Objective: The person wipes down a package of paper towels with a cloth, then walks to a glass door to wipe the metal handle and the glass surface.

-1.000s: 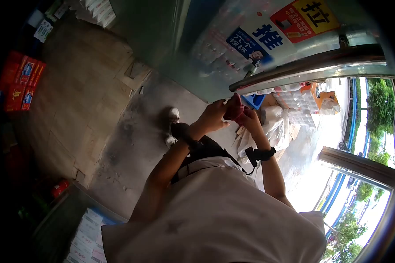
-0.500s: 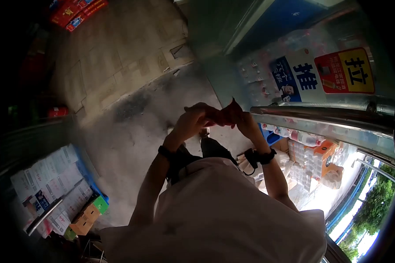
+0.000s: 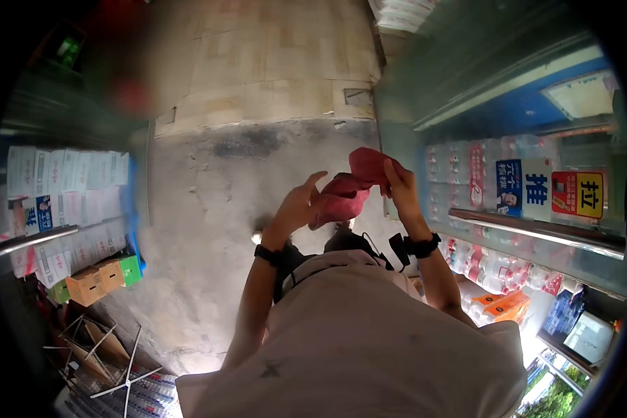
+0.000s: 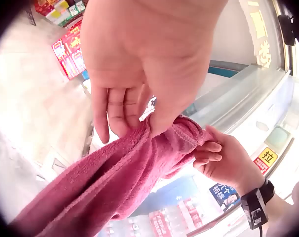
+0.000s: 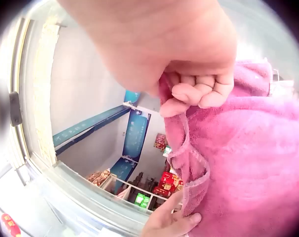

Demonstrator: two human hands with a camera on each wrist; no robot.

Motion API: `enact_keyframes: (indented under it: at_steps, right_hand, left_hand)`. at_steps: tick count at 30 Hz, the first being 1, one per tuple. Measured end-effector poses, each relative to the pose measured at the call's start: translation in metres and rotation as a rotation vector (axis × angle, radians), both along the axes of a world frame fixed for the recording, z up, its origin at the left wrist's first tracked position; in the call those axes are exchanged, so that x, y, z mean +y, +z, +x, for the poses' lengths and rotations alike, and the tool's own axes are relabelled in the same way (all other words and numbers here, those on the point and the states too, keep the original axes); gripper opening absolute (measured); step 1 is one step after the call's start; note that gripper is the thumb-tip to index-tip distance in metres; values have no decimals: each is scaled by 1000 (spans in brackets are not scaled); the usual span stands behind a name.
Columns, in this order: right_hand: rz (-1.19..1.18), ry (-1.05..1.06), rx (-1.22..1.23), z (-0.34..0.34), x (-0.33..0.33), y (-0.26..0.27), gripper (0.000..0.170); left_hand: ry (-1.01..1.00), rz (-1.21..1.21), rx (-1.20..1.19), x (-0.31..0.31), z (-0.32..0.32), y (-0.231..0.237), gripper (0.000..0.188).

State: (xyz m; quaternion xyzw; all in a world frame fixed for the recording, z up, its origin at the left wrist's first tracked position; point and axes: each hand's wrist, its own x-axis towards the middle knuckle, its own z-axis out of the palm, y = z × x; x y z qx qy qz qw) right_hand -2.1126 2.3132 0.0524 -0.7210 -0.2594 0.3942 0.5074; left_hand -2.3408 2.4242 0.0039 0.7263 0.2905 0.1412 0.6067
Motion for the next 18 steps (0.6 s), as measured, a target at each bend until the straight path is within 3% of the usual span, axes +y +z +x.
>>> enact_keyframes:
  at_steps: [3, 4, 7, 12, 18]
  right_hand:
    - [86, -19, 27, -70, 34, 1, 44]
    - [116, 6, 11, -89, 52, -1, 46]
    - [97, -8, 25, -166, 96, -2, 46]
    - [105, 230, 51, -278, 167, -1, 46]
    - [187, 472, 33, -399, 241, 14, 44]
  left_hand:
    - [-71, -14, 112, 26, -71, 4, 20]
    - [-87, 141, 152, 34, -99, -7, 19]
    - [3, 240, 215, 51, -189, -21, 18]
    - [274, 97, 178, 78, -328, -15, 18]
    - [809, 217, 199, 129, -433, -13, 4]
